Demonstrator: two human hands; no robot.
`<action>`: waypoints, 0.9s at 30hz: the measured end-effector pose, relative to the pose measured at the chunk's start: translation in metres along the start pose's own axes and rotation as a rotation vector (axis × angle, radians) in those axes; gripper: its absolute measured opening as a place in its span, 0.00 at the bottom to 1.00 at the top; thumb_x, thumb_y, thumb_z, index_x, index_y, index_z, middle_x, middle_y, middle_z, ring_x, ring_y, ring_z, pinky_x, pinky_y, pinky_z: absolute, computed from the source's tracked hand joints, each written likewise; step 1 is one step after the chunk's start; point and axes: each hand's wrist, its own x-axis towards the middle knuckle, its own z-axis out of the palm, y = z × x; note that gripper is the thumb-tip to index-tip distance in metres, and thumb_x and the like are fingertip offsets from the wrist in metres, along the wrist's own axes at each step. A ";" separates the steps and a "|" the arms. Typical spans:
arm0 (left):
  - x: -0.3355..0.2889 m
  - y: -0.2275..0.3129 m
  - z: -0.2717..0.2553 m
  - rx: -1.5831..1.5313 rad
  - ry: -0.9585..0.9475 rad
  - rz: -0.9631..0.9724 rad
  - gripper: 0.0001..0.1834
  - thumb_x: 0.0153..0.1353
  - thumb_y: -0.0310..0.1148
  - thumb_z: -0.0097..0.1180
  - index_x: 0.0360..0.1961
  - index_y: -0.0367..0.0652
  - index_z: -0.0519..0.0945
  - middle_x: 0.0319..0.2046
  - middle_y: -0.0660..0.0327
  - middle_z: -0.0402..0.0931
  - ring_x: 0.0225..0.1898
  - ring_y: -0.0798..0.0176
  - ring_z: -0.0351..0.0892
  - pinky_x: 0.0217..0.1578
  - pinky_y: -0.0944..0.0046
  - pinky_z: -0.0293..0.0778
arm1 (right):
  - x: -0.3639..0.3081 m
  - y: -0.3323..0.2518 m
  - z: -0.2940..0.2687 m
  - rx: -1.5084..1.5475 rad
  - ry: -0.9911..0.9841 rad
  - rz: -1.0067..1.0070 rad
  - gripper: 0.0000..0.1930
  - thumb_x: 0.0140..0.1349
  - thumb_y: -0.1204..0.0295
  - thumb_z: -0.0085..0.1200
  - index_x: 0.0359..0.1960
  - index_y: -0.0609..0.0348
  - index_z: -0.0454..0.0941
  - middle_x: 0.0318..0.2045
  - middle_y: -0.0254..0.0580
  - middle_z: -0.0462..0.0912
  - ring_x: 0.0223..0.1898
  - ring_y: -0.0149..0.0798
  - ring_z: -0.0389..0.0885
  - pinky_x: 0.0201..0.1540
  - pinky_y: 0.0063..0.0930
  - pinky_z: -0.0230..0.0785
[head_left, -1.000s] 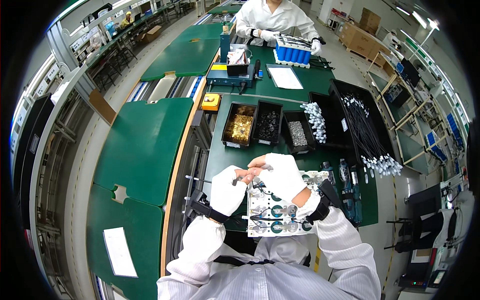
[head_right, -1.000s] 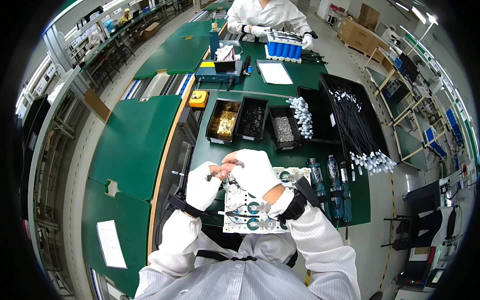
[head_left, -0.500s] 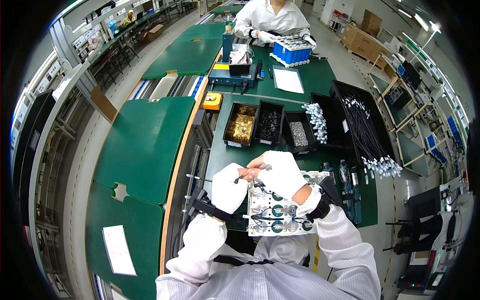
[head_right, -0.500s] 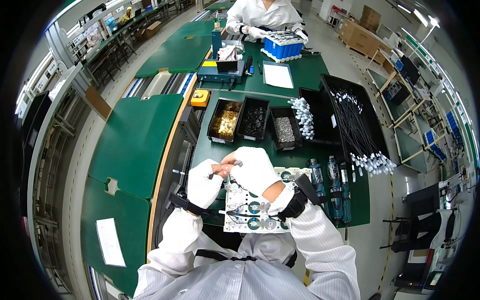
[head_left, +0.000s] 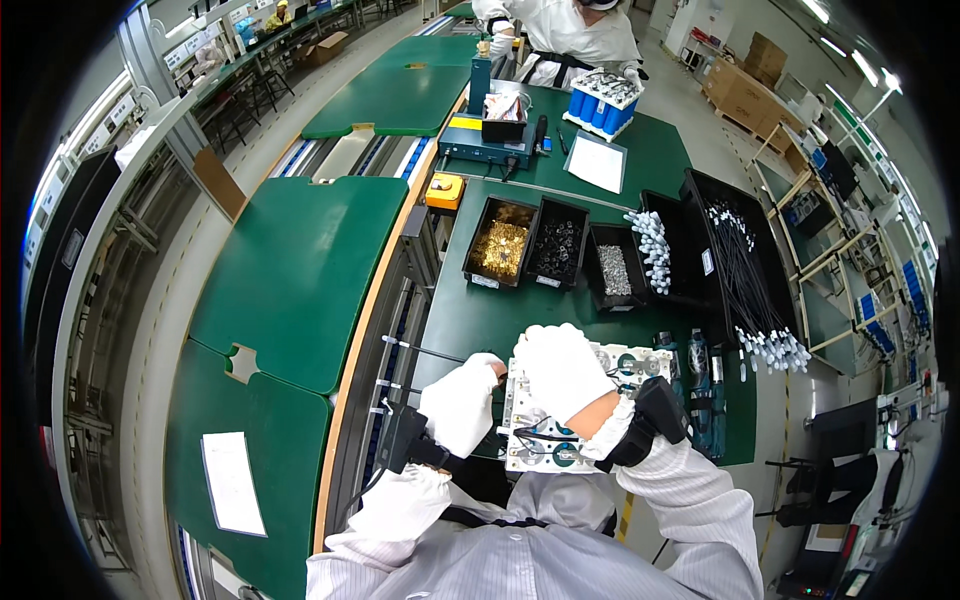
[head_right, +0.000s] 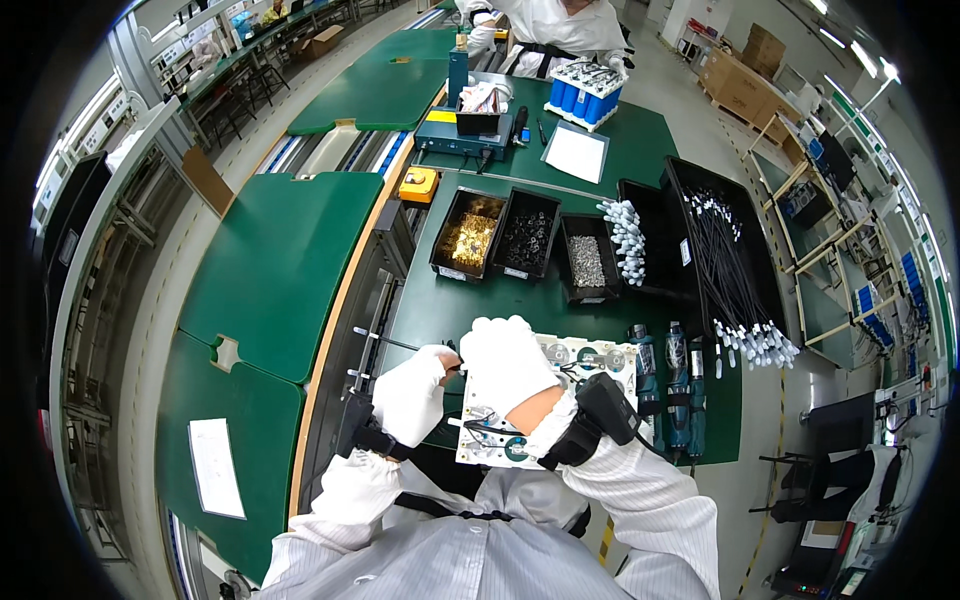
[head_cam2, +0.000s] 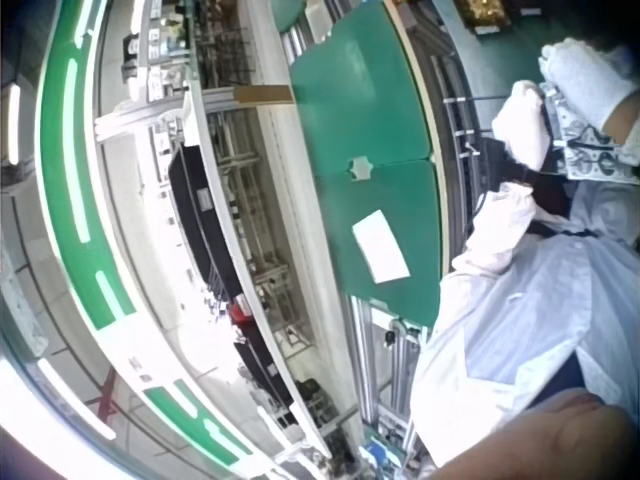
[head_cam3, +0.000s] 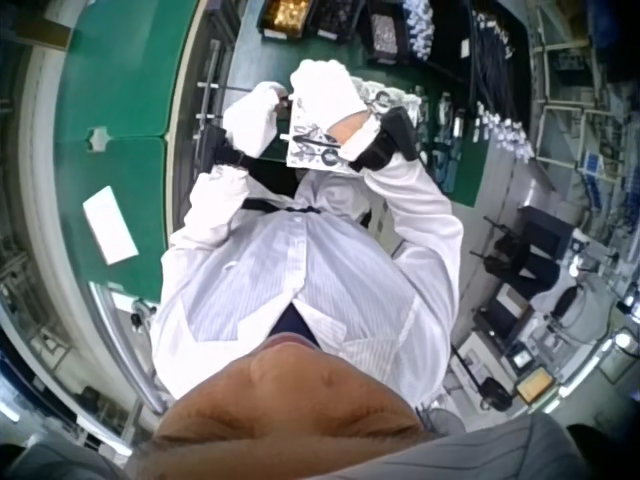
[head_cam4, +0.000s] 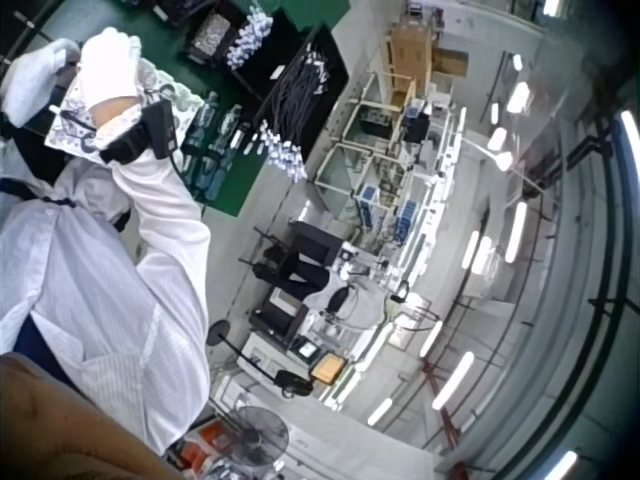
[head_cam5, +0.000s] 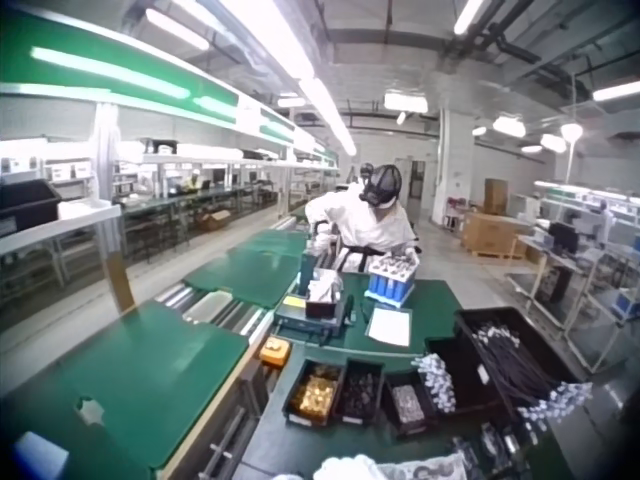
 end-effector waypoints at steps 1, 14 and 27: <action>-0.001 -0.003 0.005 -0.023 0.038 -0.003 0.18 0.54 0.14 0.61 0.45 0.42 0.82 0.40 0.55 0.85 0.36 0.53 0.87 0.38 0.63 0.82 | 0.000 0.000 0.000 -0.003 -0.003 -0.002 0.06 0.59 0.69 0.56 0.36 0.52 0.80 0.34 0.40 0.78 0.36 0.43 0.81 0.42 0.36 0.70; -0.004 0.000 0.007 -0.151 0.076 -0.011 0.18 0.60 0.16 0.59 0.51 0.42 0.81 0.43 0.53 0.85 0.40 0.48 0.87 0.41 0.60 0.81 | 0.003 0.007 0.010 0.208 0.047 0.096 0.06 0.56 0.65 0.60 0.31 0.50 0.79 0.32 0.40 0.81 0.39 0.45 0.81 0.44 0.39 0.67; 0.004 0.024 -0.005 -0.072 -0.192 -0.070 0.23 0.62 0.27 0.56 0.60 0.45 0.79 0.50 0.53 0.77 0.45 0.47 0.81 0.47 0.53 0.78 | -0.059 0.058 -0.048 0.251 0.744 0.379 0.23 0.73 0.58 0.56 0.20 0.58 0.76 0.17 0.42 0.76 0.18 0.43 0.74 0.23 0.40 0.62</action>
